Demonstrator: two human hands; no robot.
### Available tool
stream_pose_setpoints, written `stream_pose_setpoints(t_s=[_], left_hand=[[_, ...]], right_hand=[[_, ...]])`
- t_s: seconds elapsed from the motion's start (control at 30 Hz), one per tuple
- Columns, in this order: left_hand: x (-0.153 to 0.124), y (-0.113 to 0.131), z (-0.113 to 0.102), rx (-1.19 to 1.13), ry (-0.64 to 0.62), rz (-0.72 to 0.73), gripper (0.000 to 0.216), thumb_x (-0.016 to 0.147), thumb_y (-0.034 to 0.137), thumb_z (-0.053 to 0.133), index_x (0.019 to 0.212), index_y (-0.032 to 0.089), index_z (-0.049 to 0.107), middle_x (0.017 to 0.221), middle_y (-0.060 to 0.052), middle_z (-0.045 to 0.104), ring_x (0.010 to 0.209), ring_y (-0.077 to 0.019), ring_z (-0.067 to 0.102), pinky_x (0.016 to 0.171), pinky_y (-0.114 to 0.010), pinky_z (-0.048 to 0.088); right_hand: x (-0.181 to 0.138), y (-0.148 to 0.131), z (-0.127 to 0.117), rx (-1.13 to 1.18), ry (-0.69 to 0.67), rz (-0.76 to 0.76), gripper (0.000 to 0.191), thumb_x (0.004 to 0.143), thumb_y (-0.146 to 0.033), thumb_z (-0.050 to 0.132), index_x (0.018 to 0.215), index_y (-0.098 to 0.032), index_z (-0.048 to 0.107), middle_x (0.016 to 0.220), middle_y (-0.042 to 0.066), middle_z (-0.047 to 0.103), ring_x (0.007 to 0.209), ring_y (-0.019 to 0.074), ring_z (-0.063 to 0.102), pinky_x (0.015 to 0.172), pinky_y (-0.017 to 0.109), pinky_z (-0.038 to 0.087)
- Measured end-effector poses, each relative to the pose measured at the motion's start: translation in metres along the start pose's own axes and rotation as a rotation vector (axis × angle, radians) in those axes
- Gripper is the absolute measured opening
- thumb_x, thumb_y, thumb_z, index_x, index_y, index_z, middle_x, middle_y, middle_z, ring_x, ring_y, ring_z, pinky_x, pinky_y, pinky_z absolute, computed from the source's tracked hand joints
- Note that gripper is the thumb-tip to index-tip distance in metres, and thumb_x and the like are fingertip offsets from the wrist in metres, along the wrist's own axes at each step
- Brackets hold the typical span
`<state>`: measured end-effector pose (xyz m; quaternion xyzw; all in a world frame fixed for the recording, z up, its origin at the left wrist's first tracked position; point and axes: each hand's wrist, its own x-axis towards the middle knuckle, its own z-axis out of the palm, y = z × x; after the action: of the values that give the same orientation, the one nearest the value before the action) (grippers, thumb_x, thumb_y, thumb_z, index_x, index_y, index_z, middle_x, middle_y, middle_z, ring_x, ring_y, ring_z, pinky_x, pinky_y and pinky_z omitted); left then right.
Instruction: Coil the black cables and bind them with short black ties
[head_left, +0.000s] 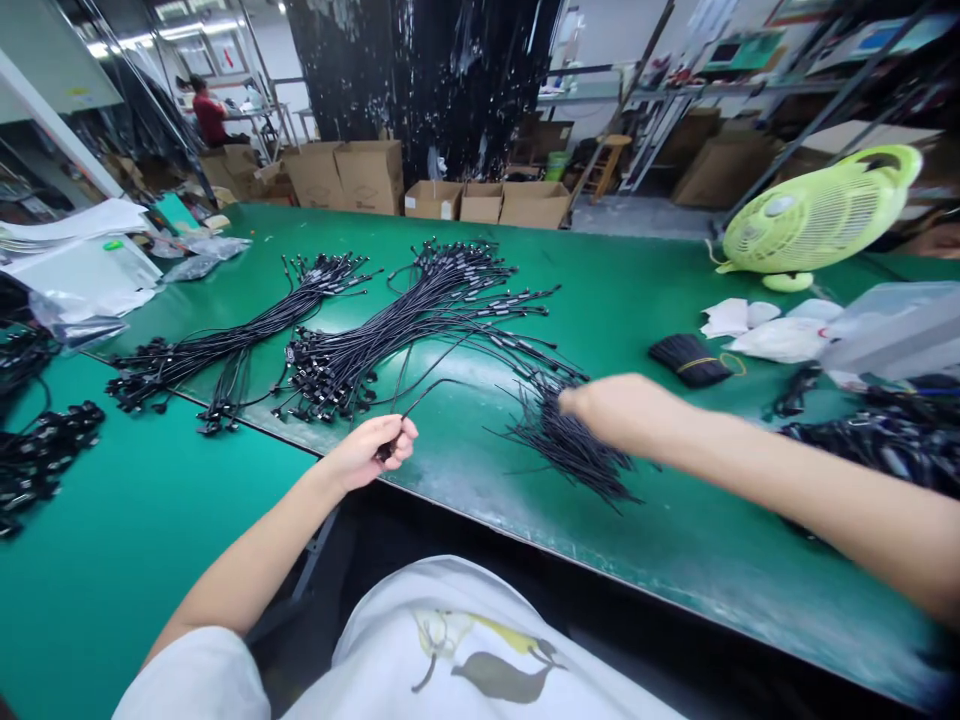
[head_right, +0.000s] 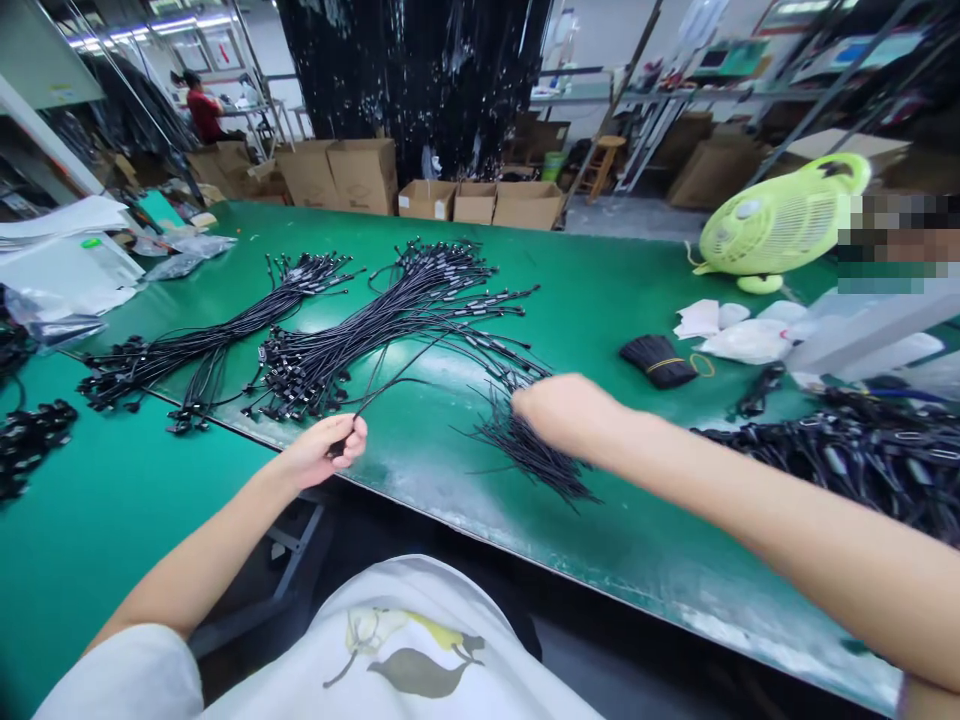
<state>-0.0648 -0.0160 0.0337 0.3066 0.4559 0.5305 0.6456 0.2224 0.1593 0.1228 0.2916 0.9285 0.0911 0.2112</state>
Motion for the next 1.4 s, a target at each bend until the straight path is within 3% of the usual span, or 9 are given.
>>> stream_pose_setpoints(t_s=[0.17,0.23,0.33,0.53,0.73,0.93,1.1,1.3,1.4], left_hand=[[0.008,-0.01,0.045,0.159,-0.023,0.16,0.037,0.084,0.048,0.064,0.1,0.015,0.072,0.107,-0.012,0.069,0.1,-0.0212,0.064,0.085,-0.03,0.051],[0.005,-0.013,0.059,0.361,-0.105,0.223,0.035,0.088,0.047,0.059,0.099,0.016,0.073,0.107,-0.01,0.07,0.104,-0.0219,0.062,0.094,-0.033,0.046],[-0.008,-0.013,0.066,0.412,-0.238,0.096,0.035,0.091,0.045,0.055,0.101,0.016,0.071,0.064,-0.001,0.063,0.064,-0.0129,0.059,0.074,-0.029,0.05],[-0.038,0.019,0.031,-0.306,-0.207,0.074,0.022,0.093,0.03,0.055,0.094,0.012,0.068,0.042,0.012,0.019,0.031,-0.0019,0.013,0.033,-0.01,0.029],[-0.046,0.044,0.015,-0.633,0.103,0.304,0.032,0.095,0.015,0.049,0.126,0.011,0.056,0.063,0.006,0.05,0.044,0.0006,0.045,0.042,-0.002,0.038],[-0.013,0.023,0.016,-0.435,0.265,0.328,0.014,0.09,0.02,0.06,0.088,0.008,0.067,0.058,0.003,0.053,0.049,-0.0045,0.052,0.045,-0.012,0.046],[-0.015,0.023,0.012,-0.605,0.099,0.235,0.016,0.091,0.019,0.06,0.098,0.006,0.065,0.056,0.005,0.055,0.038,0.001,0.048,0.033,-0.004,0.035],[-0.056,0.05,0.003,-0.913,-0.203,0.585,0.043,0.093,0.017,0.058,0.134,0.016,0.045,0.058,0.013,0.064,0.042,0.0032,0.059,0.038,0.007,0.034],[-0.056,0.054,0.005,-0.791,-0.156,0.568,0.038,0.095,0.015,0.054,0.132,0.012,0.047,0.053,0.012,0.062,0.042,0.0029,0.059,0.039,0.005,0.035]], right_hand=[[-0.021,-0.073,0.007,0.24,0.089,-0.565,0.021,0.096,-0.024,0.046,0.085,-0.017,0.064,0.072,0.005,0.066,0.058,0.0142,0.06,0.05,0.025,0.026],[-0.021,-0.081,-0.006,0.213,0.244,-0.492,0.026,0.098,-0.028,0.042,0.089,-0.016,0.063,0.079,0.007,0.067,0.058,0.0132,0.058,0.048,0.025,0.022],[-0.007,-0.068,-0.022,0.206,0.387,-0.308,0.034,0.098,-0.042,0.043,0.089,-0.015,0.063,0.084,0.009,0.066,0.062,0.0141,0.057,0.048,0.025,0.019],[0.022,-0.014,0.009,0.578,0.461,-0.366,0.036,0.098,-0.046,0.04,0.101,-0.019,0.063,0.1,0.006,0.067,0.086,0.0172,0.062,0.07,0.025,0.042],[0.02,-0.019,0.054,0.455,0.692,-0.198,0.036,0.101,-0.032,0.031,0.114,-0.018,0.062,0.09,0.005,0.065,0.076,0.0151,0.061,0.067,0.024,0.042],[-0.001,-0.053,0.052,0.035,1.051,-0.077,0.029,0.096,-0.019,0.044,0.116,-0.014,0.064,0.064,0.002,0.057,0.055,0.0122,0.047,0.057,0.028,0.03],[-0.005,-0.055,0.053,-0.032,0.999,-0.118,0.031,0.088,-0.005,0.045,0.108,-0.014,0.066,0.063,0.002,0.055,0.054,0.0119,0.044,0.056,0.029,0.027],[0.01,-0.037,0.07,0.171,1.013,-0.236,0.042,0.091,-0.004,0.038,0.127,-0.018,0.055,0.084,0.003,0.066,0.065,0.0112,0.053,0.062,0.024,0.037],[0.007,-0.039,0.067,0.258,1.127,-0.222,0.034,0.094,-0.01,0.04,0.124,-0.016,0.055,0.083,0.004,0.066,0.068,0.0114,0.055,0.062,0.024,0.038]])
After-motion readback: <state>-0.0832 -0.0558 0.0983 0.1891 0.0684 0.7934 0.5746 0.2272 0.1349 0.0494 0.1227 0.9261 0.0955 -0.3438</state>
